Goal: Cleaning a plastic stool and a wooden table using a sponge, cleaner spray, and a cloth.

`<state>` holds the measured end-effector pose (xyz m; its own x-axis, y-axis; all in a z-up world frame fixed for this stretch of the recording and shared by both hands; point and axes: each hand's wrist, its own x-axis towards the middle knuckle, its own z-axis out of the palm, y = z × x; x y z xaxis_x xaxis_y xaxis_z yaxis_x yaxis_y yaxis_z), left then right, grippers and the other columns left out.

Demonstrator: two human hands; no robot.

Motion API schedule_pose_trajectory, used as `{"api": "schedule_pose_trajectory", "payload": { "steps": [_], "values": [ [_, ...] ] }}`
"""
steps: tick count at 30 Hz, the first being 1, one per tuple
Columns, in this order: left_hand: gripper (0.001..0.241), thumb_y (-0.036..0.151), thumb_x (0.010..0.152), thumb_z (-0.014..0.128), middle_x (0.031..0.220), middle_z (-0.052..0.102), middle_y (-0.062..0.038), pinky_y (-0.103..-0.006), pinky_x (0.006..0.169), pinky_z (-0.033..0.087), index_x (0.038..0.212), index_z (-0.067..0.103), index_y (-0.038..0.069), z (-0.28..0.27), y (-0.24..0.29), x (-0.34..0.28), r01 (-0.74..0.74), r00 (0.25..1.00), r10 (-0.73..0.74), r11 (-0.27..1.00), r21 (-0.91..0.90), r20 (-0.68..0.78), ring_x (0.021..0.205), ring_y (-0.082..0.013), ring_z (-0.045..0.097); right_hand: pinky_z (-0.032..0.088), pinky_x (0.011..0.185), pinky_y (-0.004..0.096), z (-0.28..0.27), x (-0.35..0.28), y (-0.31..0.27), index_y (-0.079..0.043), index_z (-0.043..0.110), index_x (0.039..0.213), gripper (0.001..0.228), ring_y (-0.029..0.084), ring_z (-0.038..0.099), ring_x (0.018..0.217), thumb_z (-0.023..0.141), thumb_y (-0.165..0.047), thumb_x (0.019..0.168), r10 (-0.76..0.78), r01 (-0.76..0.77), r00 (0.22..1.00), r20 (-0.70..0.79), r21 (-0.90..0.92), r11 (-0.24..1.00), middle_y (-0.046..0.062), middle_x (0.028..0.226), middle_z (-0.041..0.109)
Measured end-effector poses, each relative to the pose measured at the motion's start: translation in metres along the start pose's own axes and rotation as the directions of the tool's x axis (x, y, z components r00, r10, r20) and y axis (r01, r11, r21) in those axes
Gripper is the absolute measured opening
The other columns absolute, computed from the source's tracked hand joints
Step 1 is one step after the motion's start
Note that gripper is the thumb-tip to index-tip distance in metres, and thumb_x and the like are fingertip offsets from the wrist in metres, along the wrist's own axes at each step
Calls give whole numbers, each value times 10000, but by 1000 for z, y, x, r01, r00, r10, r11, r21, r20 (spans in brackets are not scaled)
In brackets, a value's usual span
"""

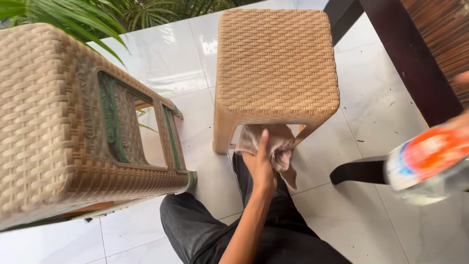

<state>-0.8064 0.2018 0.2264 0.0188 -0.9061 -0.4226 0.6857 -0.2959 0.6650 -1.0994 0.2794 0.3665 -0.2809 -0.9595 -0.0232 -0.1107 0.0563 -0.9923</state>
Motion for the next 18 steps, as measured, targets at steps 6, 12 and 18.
{"api": "schedule_pose_trajectory", "payload": {
  "steps": [6, 12, 18],
  "values": [
    [624, 131, 901, 681, 1418, 555, -154, -373, 1064, 455, 1436, 406, -37, -39, 0, -58, -80, 986, 102, 984, 160, -134, 1249, -243, 583, 589, 507, 379, 110, 19, -17, 62, 585, 1115, 266, 225, 608, 482, 620, -167, 984, 81, -78, 994, 80, -39, 996, 194, 925, 653],
    [548, 112, 945, 653, 1401, 572, -180, -358, 1073, 440, 1410, 442, -87, -44, 9, -84, -154, 971, 190, 961, 230, -146, 1242, -249, 585, 539, 541, 362, 76, 29, -11, -27, 508, 1352, 342, 212, 613, 588, 552, -192, 1056, 36, -33, 989, 144, -24, 999, 194, 1162, 675],
    [449, 96, 992, 626, 1349, 607, -166, -338, 1059, 463, 1364, 504, -123, -28, 38, -82, -363, 930, 369, 917, 165, -2, 1203, -235, 603, 529, 653, 361, 5, 10, -1, -38, 494, 1389, 391, 207, 597, 735, 506, -261, 1068, 10, -10, 999, 40, 9, 1000, 177, 1238, 632]
  ]
}}
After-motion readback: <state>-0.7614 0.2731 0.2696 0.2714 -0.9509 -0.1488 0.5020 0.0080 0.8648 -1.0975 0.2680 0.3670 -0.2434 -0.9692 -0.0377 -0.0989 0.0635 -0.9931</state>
